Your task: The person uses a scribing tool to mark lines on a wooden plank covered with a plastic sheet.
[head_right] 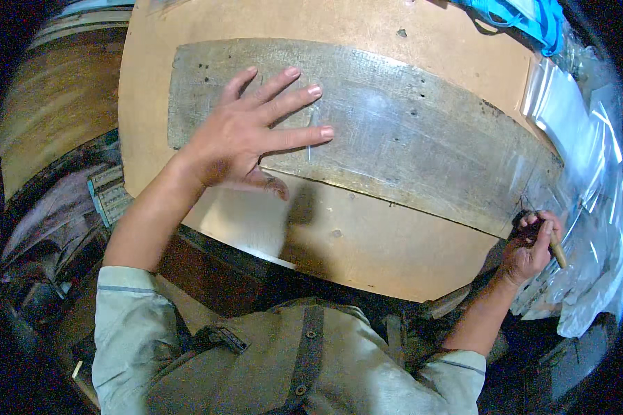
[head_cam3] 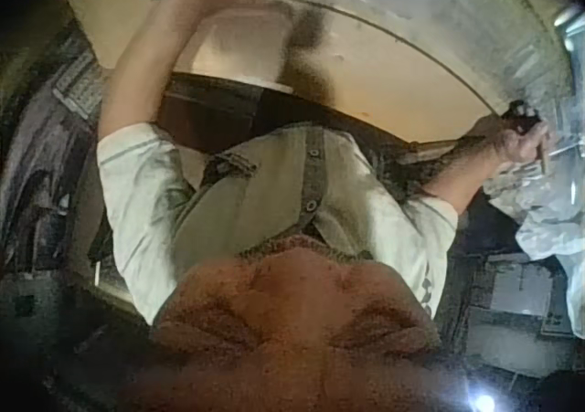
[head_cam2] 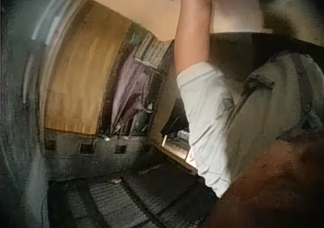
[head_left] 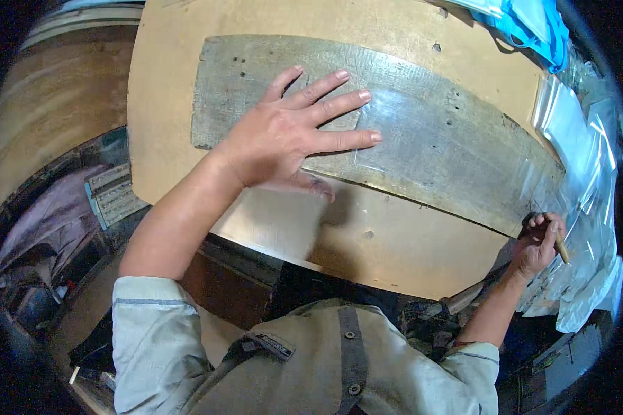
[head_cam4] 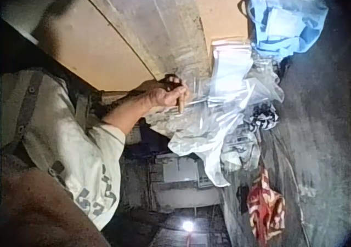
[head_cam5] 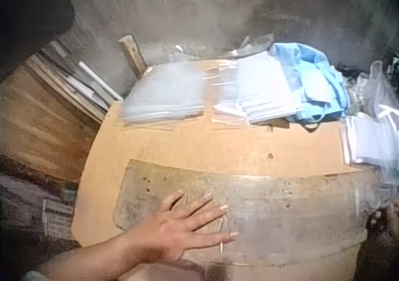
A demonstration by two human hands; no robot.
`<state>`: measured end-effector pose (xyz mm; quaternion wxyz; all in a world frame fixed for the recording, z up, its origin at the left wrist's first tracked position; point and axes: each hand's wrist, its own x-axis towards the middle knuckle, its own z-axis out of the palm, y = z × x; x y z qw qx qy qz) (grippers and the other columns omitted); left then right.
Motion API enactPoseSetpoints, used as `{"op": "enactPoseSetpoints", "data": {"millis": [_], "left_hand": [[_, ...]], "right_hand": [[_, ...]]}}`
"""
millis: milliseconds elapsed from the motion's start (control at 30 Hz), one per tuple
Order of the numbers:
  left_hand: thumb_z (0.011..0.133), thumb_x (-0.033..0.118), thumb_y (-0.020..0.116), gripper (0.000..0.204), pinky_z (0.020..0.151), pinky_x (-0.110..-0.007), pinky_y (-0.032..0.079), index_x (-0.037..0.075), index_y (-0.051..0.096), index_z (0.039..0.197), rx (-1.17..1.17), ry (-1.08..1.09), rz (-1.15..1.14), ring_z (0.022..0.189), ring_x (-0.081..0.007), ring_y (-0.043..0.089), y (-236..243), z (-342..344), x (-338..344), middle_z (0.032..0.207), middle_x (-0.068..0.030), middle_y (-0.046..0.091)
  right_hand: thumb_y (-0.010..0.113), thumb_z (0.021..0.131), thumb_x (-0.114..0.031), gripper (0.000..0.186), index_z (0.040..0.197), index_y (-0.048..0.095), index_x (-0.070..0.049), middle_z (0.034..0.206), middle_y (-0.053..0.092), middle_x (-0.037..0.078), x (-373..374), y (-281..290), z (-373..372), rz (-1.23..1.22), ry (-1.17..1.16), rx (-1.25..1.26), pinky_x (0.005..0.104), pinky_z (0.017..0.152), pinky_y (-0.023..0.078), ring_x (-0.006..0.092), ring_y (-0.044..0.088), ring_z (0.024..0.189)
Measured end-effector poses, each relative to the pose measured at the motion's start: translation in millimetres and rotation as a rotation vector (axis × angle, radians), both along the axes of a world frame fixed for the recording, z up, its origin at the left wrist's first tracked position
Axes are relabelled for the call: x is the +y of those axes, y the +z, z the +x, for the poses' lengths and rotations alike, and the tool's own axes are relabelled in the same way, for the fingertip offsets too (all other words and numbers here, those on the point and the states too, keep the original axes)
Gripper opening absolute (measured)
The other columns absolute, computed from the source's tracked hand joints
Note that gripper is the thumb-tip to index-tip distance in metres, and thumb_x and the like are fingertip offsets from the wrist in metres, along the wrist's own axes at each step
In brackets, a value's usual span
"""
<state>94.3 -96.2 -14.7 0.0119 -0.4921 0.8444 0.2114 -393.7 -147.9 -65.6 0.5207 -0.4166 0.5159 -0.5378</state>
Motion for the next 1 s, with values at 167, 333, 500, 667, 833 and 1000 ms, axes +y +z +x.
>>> {"op": "enactPoseSetpoints", "data": {"millis": [167, 333, 500, 667, 833, 1000], "left_hand": [[0.038, 0.054, 0.083, 0.111, 0.11, -0.06, 0.02, 0.043, 0.041, 0.14, 0.011, -0.016, 0.046, 0.143, -0.0322, 0.023, 1, 2, -2, 0.155, 0.001, 0.029], [0.034, 0.052, 0.085, 0.115, 0.11, -0.06, 0.02, 0.042, 0.041, 0.14, -0.018, -0.019, 0.035, 0.142, -0.0346, 0.023, 3, 1, -3, 0.153, 0.0007, 0.031], [0.033, 0.049, 0.088, 0.118, 0.111, -0.061, 0.018, 0.04, 0.041, 0.141, -0.052, 0.009, 0.057, 0.142, -0.0362, 0.023, 7, 1, -3, 0.153, -0.0003, 0.031], [0.043, 0.06, 0.081, 0.106, 0.111, -0.061, 0.016, 0.036, 0.044, 0.14, -0.088, -0.033, 0.016, 0.142, -0.0372, 0.023, 6, -5, -11, 0.152, -0.0023, 0.034], [0.064, 0.09, 0.042, 0.096, 0.11, -0.062, 0.013, 0.024, 0.055, 0.133, -0.191, -0.082, -0.08, 0.14, -0.0411, 0.026, 3, 0, -7, 0.148, -0.0103, 0.04], [0.069, 0.09, 0.037, 0.095, 0.11, -0.062, 0.012, 0.022, 0.054, 0.133, -0.19, -0.107, -0.133, 0.139, -0.044, 0.027, 1, -3, -6, 0.148, -0.0136, 0.039]], "right_hand": [[0.051, 0.097, -0.018, 0.018, 0.101, 0.055, -0.002, 0.088, 0.052, 0.007, -1, 4, 7, 0.016, -0.019, 0.035, 0.0281, 0.067, 0.044, 0.0165, 0.053, 0.079], [0.051, 0.097, -0.018, 0.018, 0.101, 0.056, -0.001, 0.087, 0.052, 0.007, -1, 4, 9, 0.05, -0.051, 0.041, 0.0282, 0.067, 0.044, 0.0169, 0.052, 0.079], [0.051, 0.097, -0.018, 0.017, 0.1, 0.056, -0.001, 0.087, 0.054, 0.008, -1, 5, 17, 0.05, -0.035, 0.05, 0.0288, 0.068, 0.045, 0.0167, 0.053, 0.078], [0.053, 0.096, -0.013, 0.013, 0.1, 0.056, -0.001, 0.087, 0.055, 0.008, 1, 8, 5, 0.059, -0.066, -0.025, 0.0297, 0.068, 0.047, 0.0172, 0.055, 0.078], [0.058, 0.092, -0.011, 0.011, 0.1, 0.056, -0.003, 0.084, 0.056, 0.007, 1, 16, 40, 0.134, -0.191, -0.016, 0.0289, 0.064, 0.047, 0.0156, 0.055, 0.073], [0.057, 0.093, -0.016, 0.012, 0.092, 0.056, -0.004, 0.07, 0.054, 0.004, -2, 19, 39, 0.06, -0.189, -0.008, 0.0249, 0.054, 0.042, 0.0128, 0.051, 0.061]]}}
